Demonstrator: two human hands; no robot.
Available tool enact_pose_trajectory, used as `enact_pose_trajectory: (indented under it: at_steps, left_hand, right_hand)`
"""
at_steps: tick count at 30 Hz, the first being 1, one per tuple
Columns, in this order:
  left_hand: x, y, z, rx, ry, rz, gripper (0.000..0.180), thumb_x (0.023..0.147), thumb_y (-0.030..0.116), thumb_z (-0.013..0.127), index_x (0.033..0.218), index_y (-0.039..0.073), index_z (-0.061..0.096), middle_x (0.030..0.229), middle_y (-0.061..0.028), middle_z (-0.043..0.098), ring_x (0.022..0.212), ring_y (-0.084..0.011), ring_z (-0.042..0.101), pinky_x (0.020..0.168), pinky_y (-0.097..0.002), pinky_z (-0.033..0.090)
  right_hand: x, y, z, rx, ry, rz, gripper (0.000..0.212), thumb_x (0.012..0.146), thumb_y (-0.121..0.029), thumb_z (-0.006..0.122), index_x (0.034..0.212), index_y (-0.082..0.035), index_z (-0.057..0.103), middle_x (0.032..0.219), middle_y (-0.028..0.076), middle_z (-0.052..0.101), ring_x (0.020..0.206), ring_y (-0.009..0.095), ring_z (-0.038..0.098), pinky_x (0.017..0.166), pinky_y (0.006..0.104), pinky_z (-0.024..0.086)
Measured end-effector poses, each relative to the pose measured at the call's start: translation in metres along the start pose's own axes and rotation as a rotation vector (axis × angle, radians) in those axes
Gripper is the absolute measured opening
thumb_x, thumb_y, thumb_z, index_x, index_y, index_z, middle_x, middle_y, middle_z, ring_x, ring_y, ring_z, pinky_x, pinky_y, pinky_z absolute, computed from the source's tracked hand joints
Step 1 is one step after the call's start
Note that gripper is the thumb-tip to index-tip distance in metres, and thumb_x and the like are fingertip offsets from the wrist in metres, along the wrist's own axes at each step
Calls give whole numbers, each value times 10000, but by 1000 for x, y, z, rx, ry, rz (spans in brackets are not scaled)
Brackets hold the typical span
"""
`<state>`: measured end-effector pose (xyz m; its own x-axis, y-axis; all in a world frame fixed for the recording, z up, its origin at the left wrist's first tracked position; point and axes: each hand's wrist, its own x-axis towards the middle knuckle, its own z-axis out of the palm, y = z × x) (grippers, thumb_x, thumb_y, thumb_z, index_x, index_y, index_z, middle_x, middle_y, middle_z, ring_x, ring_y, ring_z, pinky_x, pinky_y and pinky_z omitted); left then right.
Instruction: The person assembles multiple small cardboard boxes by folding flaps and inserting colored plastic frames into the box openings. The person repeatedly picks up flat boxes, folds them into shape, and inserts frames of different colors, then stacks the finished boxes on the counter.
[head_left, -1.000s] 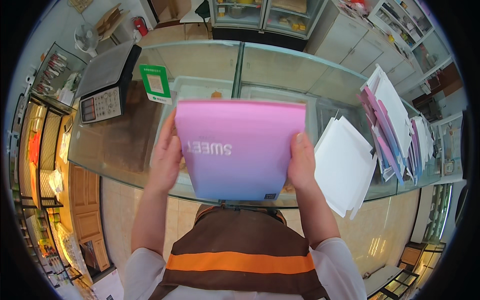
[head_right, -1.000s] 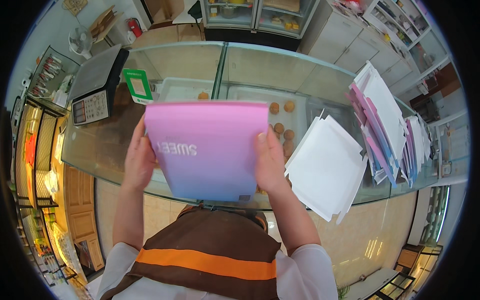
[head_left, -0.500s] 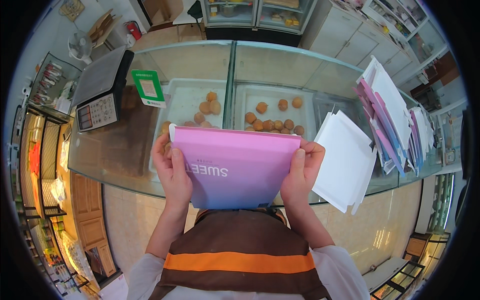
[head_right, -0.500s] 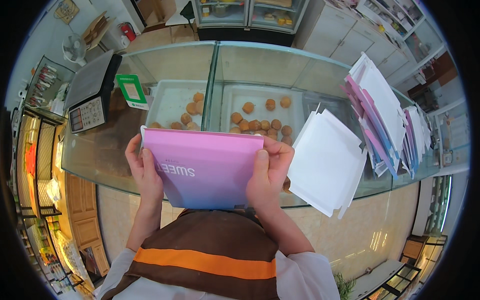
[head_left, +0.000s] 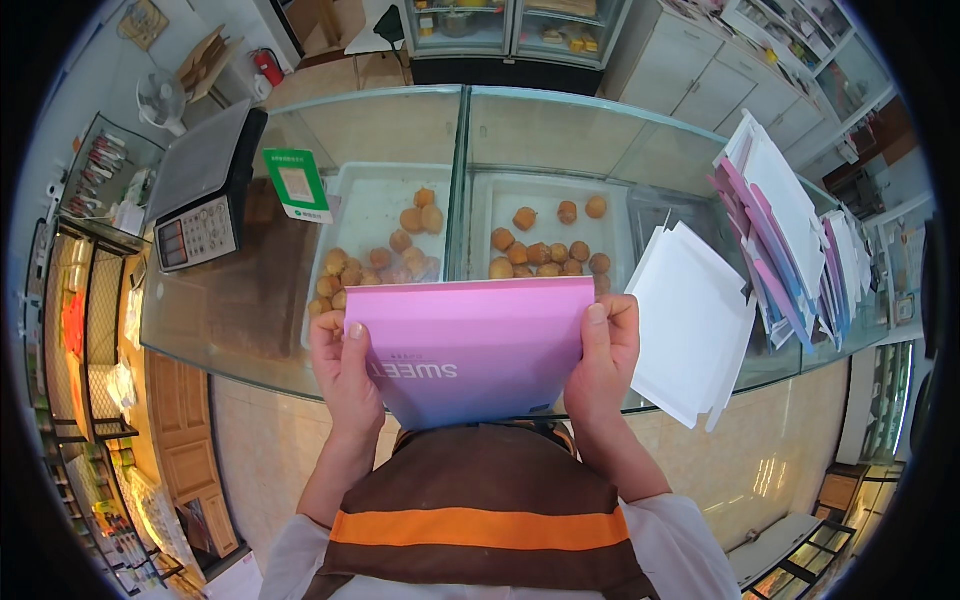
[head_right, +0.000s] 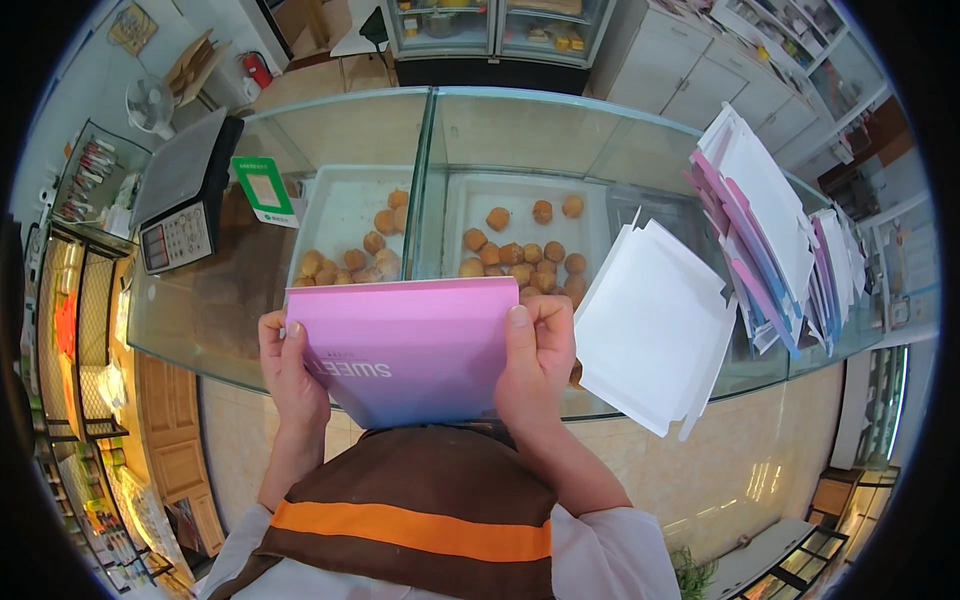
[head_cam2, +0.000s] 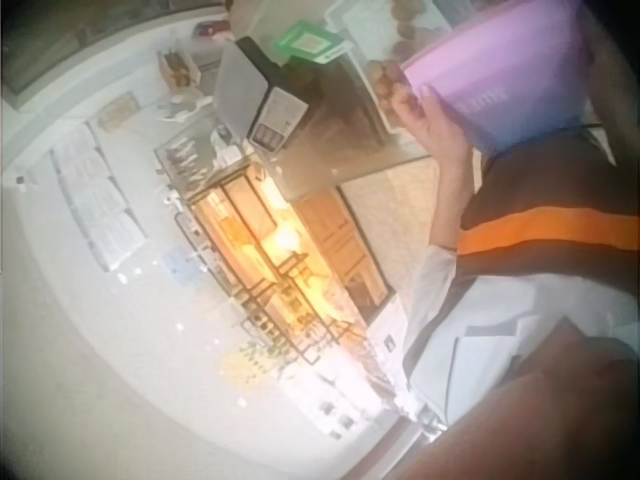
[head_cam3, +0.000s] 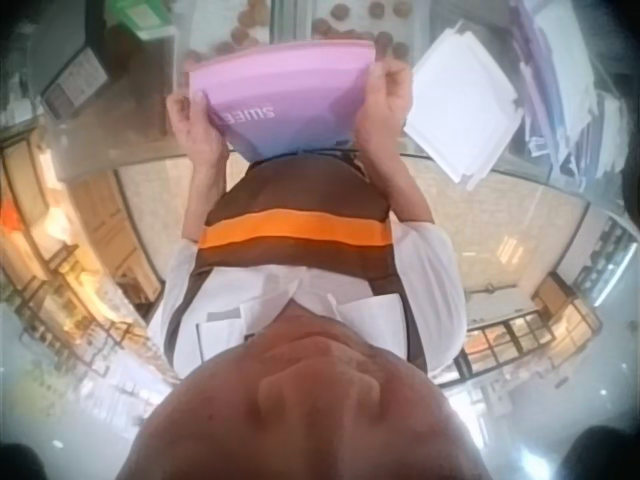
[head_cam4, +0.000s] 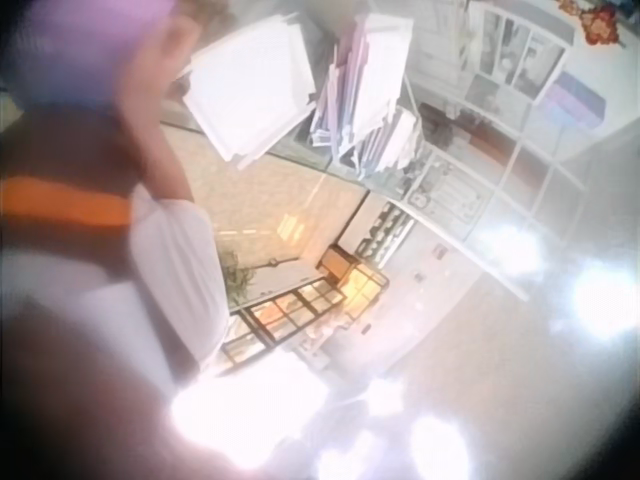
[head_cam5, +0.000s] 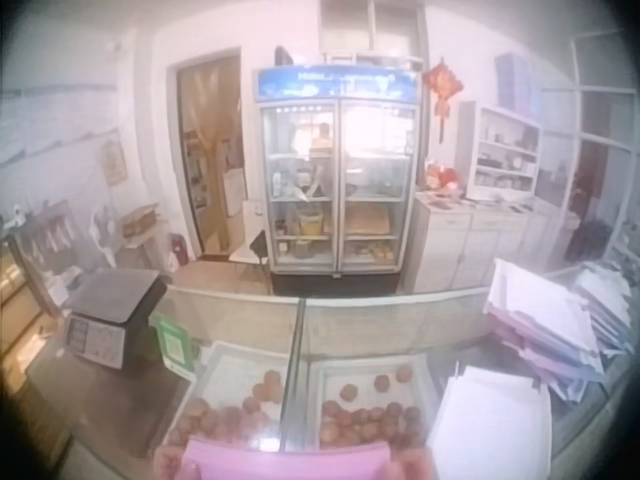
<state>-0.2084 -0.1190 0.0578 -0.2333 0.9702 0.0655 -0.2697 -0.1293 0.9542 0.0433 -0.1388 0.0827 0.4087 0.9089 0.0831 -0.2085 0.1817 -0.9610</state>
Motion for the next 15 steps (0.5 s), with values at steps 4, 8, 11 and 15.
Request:
enact_pose_trajectory:
  at_steps: [4, 8, 11, 15]
  left_hand:
    - [-5, 2, 2, -97, -18, -33, 160, 1074, 129, 599, 1207, 60, 542, 1066, -36, 675, 980, -96, 612, 922, -274, 483]
    - [-6, 11, 15, 46, 110, -103, 231, 1088, 169, 575, 1266, 21, 591, 1083, -57, 715, 1010, -114, 645, 933, -282, 495]
    - [-8, 7, -2, 81, 65, -143, 274, 1099, 195, 559, 1283, 2, 620, 1125, -61, 718, 1048, -120, 649, 954, -285, 494]
    - [-8, 16, 4, 63, 73, -133, 276, 1106, 216, 560, 1266, 4, 634, 1160, -55, 705, 1071, -118, 637, 979, -288, 483]
  right_hand:
    - [-4, 2, -11, -16, -23, 37, 93, 1083, -99, 587, 1068, -73, 498, 992, -10, 557, 864, 38, 465, 781, 230, 416]
    - [-12, -10, 7, 6, -63, -7, 84, 1091, -93, 564, 1150, -40, 535, 1066, 29, 616, 947, 68, 532, 877, 260, 464]
    - [-19, -7, -1, -121, -193, -33, 180, 1102, -108, 543, 1258, -20, 524, 1142, 59, 636, 1024, 93, 565, 948, 289, 474]
    - [-16, -19, 7, 1, -220, 47, 232, 1107, -119, 536, 1309, -25, 473, 1169, 58, 632, 1037, 95, 576, 949, 297, 480]
